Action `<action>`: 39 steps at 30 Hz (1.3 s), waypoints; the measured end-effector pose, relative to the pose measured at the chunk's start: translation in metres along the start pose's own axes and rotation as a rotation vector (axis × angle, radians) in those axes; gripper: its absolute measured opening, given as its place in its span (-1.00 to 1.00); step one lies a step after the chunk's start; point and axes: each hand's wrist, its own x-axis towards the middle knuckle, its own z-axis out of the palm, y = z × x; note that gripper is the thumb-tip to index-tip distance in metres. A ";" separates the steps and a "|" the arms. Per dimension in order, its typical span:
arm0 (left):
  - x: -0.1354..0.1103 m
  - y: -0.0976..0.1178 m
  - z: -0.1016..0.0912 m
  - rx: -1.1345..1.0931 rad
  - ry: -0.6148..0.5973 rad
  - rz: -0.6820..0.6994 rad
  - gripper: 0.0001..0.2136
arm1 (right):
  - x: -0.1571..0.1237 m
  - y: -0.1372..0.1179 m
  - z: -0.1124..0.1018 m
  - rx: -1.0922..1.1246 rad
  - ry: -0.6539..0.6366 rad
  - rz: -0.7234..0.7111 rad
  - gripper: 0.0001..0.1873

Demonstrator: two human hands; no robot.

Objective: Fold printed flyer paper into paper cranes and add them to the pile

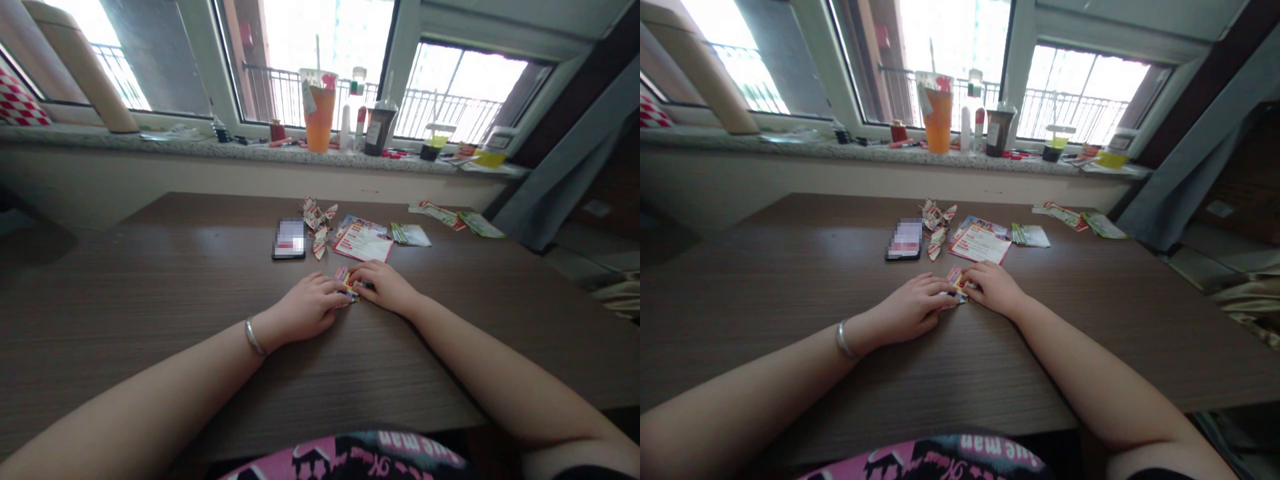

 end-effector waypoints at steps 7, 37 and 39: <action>-0.001 -0.012 0.004 0.033 0.030 -0.064 -0.71 | -0.007 0.007 0.003 0.071 -0.022 -0.089 -0.72; 0.000 -0.007 0.004 0.093 0.014 -0.076 -0.65 | -0.003 0.003 0.005 0.022 -0.007 -0.034 -0.79; -0.001 -0.007 0.003 0.096 0.014 -0.086 -0.66 | -0.003 0.002 0.003 0.011 -0.010 -0.025 -0.82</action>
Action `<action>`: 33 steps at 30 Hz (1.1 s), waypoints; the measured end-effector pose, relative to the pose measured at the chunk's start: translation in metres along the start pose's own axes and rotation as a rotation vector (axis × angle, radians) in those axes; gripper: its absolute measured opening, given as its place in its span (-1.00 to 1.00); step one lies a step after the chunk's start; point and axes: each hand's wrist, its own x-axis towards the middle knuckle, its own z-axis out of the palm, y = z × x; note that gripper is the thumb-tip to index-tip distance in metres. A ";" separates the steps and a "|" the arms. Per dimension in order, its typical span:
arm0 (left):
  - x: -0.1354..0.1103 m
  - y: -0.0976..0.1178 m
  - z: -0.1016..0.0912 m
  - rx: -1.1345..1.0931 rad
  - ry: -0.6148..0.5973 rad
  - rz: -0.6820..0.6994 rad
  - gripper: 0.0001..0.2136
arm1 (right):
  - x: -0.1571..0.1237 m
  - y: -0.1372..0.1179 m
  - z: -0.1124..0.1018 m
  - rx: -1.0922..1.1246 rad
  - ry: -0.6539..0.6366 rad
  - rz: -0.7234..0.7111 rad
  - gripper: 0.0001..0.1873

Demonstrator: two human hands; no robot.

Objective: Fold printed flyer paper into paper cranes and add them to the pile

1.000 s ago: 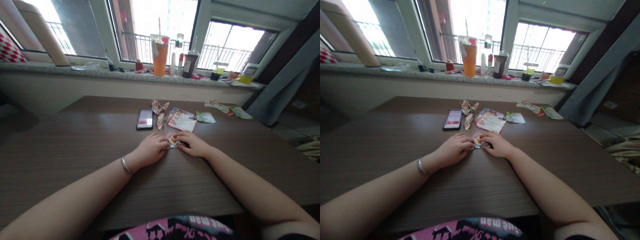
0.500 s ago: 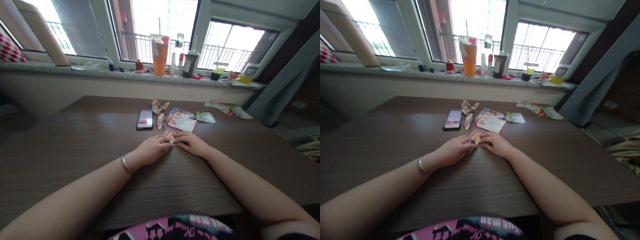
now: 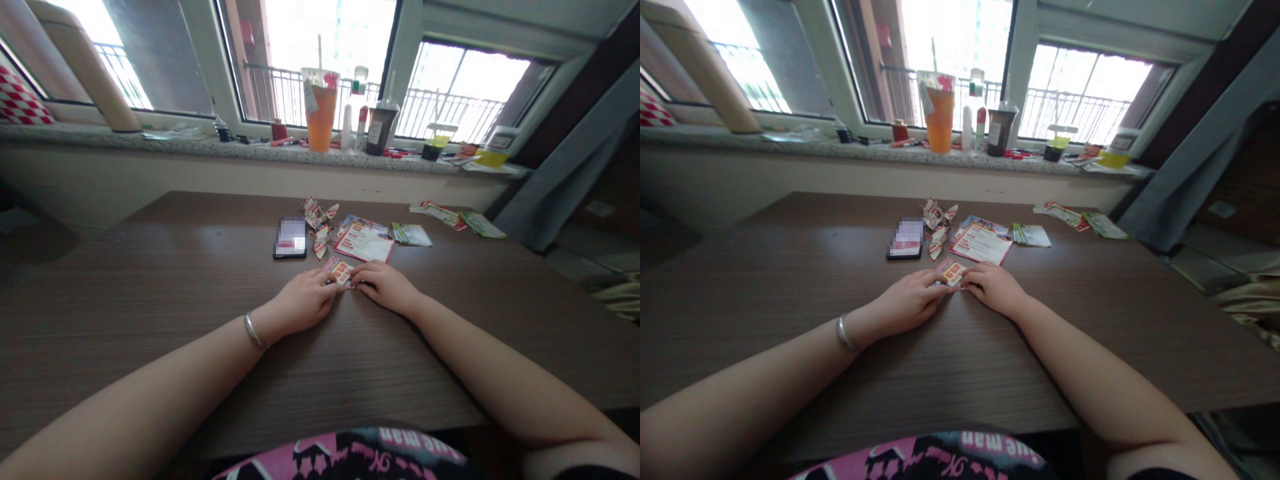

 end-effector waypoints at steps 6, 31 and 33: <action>-0.001 -0.002 0.003 -0.008 0.025 0.034 -0.69 | -0.002 0.000 -0.004 -0.056 0.003 -0.017 -0.74; -0.003 -0.002 0.005 -0.039 0.006 0.017 -0.63 | -0.010 0.019 -0.029 -0.177 -0.156 0.076 -0.73; -0.003 -0.002 0.005 -0.036 0.001 0.013 -0.63 | -0.010 0.019 -0.031 -0.187 -0.178 0.091 -0.73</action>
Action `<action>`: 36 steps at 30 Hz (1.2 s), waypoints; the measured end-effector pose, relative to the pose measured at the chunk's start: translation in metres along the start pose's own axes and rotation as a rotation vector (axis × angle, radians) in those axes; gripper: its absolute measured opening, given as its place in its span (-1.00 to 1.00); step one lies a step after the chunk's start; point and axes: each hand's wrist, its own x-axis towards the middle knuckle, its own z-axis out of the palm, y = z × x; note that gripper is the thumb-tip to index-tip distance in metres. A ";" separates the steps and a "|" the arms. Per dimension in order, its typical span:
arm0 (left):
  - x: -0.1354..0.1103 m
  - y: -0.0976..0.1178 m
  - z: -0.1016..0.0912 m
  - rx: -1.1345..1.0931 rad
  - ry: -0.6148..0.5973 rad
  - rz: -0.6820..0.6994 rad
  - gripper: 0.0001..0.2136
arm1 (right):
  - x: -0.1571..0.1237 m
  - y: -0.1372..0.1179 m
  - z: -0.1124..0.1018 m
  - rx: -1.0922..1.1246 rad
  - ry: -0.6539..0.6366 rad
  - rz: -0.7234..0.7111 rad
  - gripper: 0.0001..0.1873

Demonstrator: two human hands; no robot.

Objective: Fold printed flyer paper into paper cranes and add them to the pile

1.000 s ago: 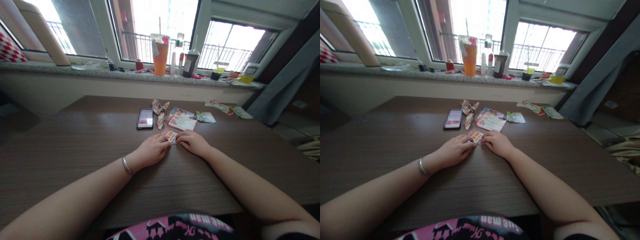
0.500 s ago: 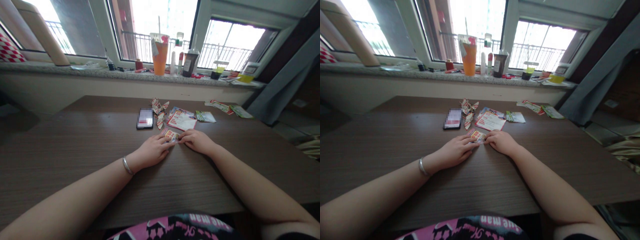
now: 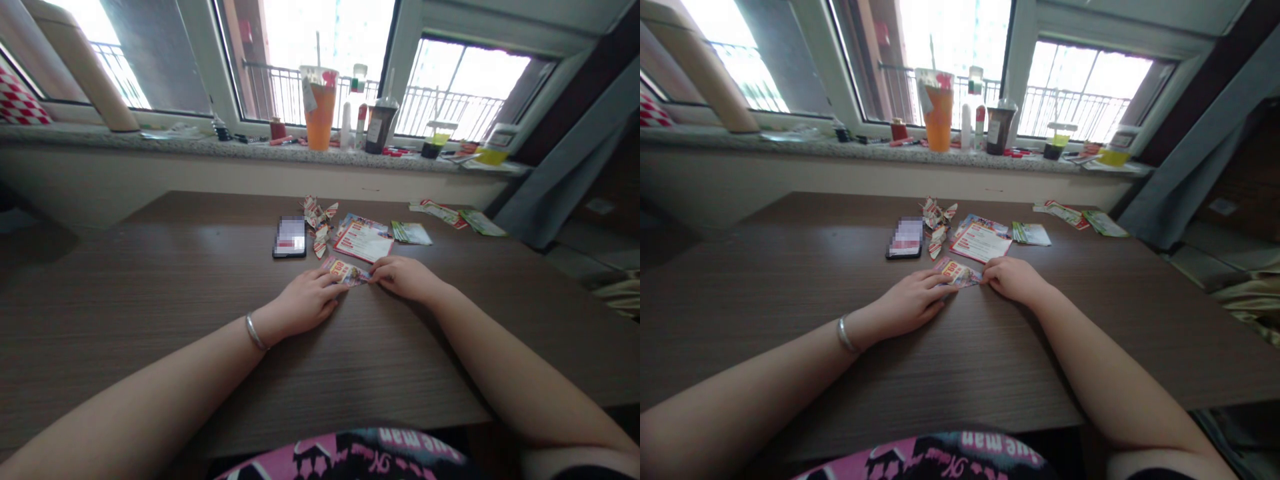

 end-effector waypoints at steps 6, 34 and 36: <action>0.000 0.000 0.001 0.008 -0.009 0.000 -0.63 | -0.002 0.001 -0.006 -0.040 -0.030 0.062 -0.74; 0.000 0.001 -0.002 0.038 -0.015 -0.005 -0.67 | 0.001 -0.006 -0.008 0.018 -0.024 -0.020 -0.72; 0.001 0.001 -0.004 0.031 -0.016 -0.002 -0.69 | 0.002 -0.010 -0.002 0.070 -0.006 -0.084 -0.70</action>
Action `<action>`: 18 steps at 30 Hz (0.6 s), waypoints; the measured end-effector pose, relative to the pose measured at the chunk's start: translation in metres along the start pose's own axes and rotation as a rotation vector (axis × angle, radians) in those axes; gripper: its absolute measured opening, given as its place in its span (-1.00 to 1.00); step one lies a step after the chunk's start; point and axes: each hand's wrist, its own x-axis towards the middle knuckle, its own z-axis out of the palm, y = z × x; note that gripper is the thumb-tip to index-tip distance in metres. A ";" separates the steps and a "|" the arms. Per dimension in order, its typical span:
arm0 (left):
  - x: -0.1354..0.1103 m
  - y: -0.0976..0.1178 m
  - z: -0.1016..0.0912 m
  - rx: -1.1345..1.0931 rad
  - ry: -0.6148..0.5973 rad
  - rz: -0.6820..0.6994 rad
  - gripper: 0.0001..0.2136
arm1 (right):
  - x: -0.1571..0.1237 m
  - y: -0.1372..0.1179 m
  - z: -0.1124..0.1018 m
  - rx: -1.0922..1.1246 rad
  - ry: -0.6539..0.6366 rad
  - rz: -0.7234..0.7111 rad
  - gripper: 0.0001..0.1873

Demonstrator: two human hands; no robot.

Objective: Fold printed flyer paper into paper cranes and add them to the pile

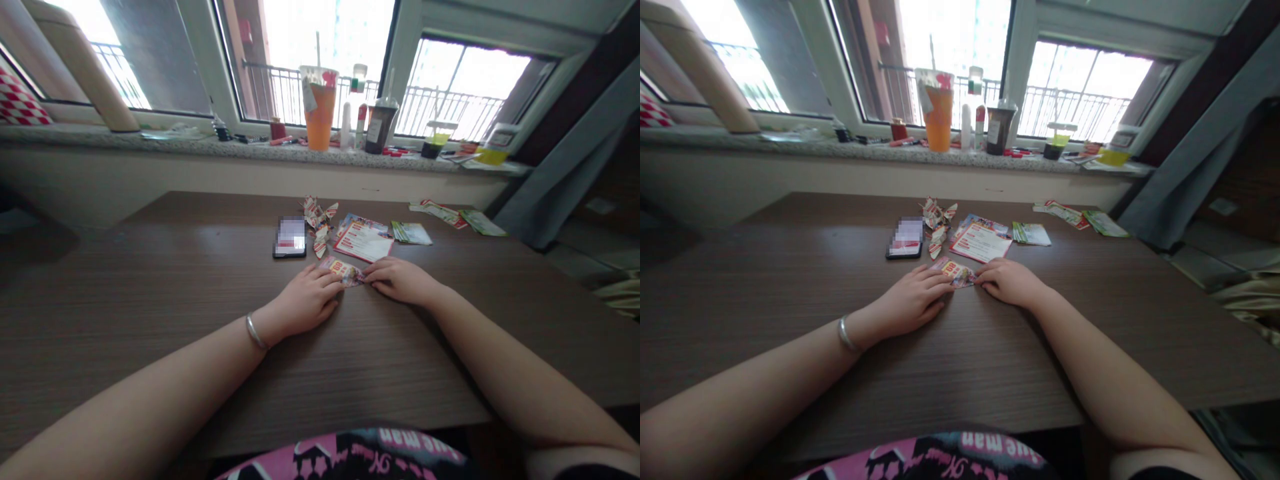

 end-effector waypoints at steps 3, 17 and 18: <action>0.001 0.000 -0.001 -0.009 -0.001 0.014 -0.75 | 0.003 -0.006 0.009 0.056 0.023 -0.100 -0.64; 0.005 -0.006 0.001 -0.022 -0.015 0.076 -0.60 | 0.012 -0.024 0.019 -0.057 0.113 -0.136 -0.72; 0.004 -0.006 0.002 -0.014 -0.022 0.074 -0.59 | 0.012 -0.024 0.019 -0.084 0.113 -0.124 -0.72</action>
